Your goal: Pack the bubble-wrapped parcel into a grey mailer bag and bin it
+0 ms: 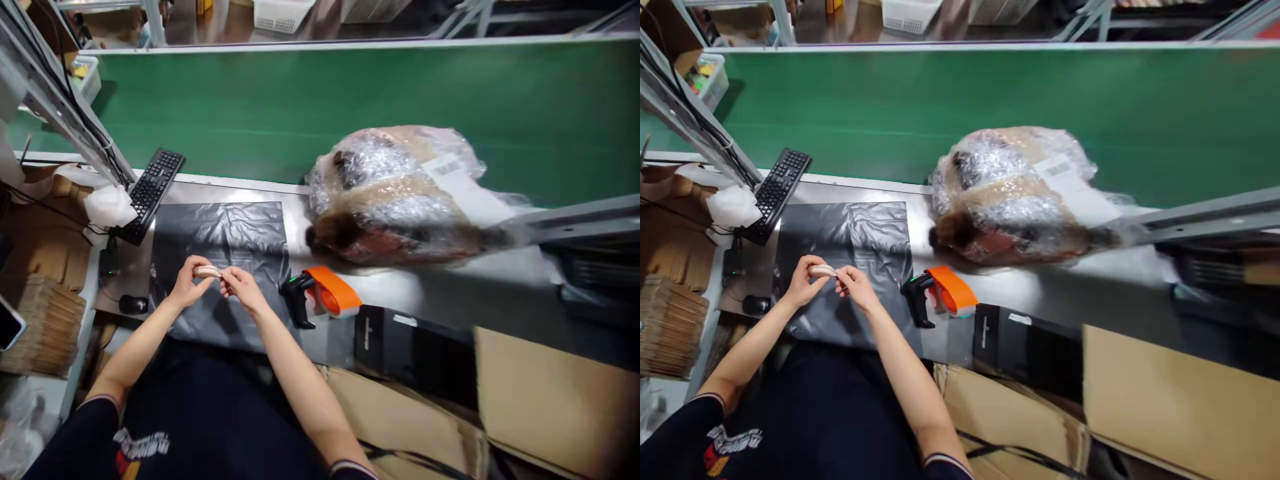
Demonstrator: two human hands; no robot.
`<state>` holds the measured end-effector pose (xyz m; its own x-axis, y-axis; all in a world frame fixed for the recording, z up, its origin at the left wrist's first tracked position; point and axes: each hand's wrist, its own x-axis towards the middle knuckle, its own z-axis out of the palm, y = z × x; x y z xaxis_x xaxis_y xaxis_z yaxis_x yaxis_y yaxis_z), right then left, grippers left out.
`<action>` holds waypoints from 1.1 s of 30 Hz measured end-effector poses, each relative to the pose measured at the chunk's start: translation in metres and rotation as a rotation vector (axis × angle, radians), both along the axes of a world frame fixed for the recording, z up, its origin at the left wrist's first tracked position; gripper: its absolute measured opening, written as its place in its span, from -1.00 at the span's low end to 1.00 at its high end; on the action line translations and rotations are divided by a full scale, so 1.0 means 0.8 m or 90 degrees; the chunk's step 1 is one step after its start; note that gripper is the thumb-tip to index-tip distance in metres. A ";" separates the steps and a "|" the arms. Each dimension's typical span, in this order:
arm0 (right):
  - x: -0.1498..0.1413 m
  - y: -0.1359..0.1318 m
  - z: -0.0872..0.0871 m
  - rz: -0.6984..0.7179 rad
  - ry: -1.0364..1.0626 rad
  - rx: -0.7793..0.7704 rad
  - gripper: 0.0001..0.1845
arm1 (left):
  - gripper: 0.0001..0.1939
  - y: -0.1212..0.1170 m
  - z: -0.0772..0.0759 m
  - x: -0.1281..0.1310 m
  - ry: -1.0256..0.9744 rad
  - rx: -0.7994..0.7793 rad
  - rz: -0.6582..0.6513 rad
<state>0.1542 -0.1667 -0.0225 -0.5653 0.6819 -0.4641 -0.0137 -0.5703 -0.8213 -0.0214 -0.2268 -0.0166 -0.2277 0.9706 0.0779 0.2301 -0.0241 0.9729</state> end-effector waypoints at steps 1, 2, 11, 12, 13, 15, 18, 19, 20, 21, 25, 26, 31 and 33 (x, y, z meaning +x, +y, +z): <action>0.003 0.003 0.002 0.014 0.002 0.013 -0.37 | -0.68 0.003 0.004 -0.001 0.028 0.008 -0.017; 0.007 0.008 0.001 0.026 -0.003 0.035 -0.39 | -0.71 0.006 0.007 -0.003 0.059 0.014 -0.038; 0.161 0.177 -0.066 0.072 -0.629 0.450 -0.76 | -0.76 0.078 -0.025 -0.156 0.332 -0.053 -0.043; 0.181 0.197 -0.076 0.081 -0.688 0.431 -0.76 | -0.75 0.085 -0.029 -0.177 0.360 -0.090 -0.034; 0.197 0.214 -0.087 0.089 -0.734 0.411 -0.75 | -0.74 0.090 -0.032 -0.196 0.386 -0.126 -0.034; 0.217 0.234 -0.105 0.102 -0.779 0.373 -0.75 | -0.72 0.095 -0.035 -0.225 0.431 -0.178 -0.048; 0.223 0.240 -0.124 0.102 -0.765 0.353 -0.74 | -0.69 0.089 -0.035 -0.249 0.478 -0.185 -0.067; 0.221 0.239 -0.129 0.099 -0.755 0.356 -0.73 | -0.68 0.084 -0.035 -0.254 0.491 -0.179 -0.069; 0.220 0.238 -0.131 0.098 -0.747 0.364 -0.73 | -0.67 0.079 -0.036 -0.258 0.503 -0.175 -0.073; 0.218 0.237 -0.133 0.098 -0.746 0.372 -0.72 | -0.66 0.074 -0.037 -0.261 0.514 -0.171 -0.076; 0.218 0.236 -0.134 0.109 -0.753 0.378 -0.70 | -0.69 0.060 -0.041 -0.268 0.542 -0.137 -0.096; 0.219 0.235 -0.133 0.108 -0.754 0.373 -0.71 | -0.70 0.058 -0.041 -0.269 0.548 -0.133 -0.105; 0.220 0.228 -0.131 0.097 -0.753 0.366 -0.73 | -0.74 0.050 -0.041 -0.279 0.569 -0.119 -0.137; 0.218 0.227 -0.129 0.095 -0.766 0.360 -0.72 | -0.75 0.048 -0.044 -0.284 0.564 -0.106 -0.125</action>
<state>0.3286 0.0147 -0.1261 -0.0917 0.9125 -0.3987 0.9126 -0.0832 -0.4003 -0.2485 -0.1888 -0.0517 0.0186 0.9998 0.0004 0.8991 -0.0170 0.4374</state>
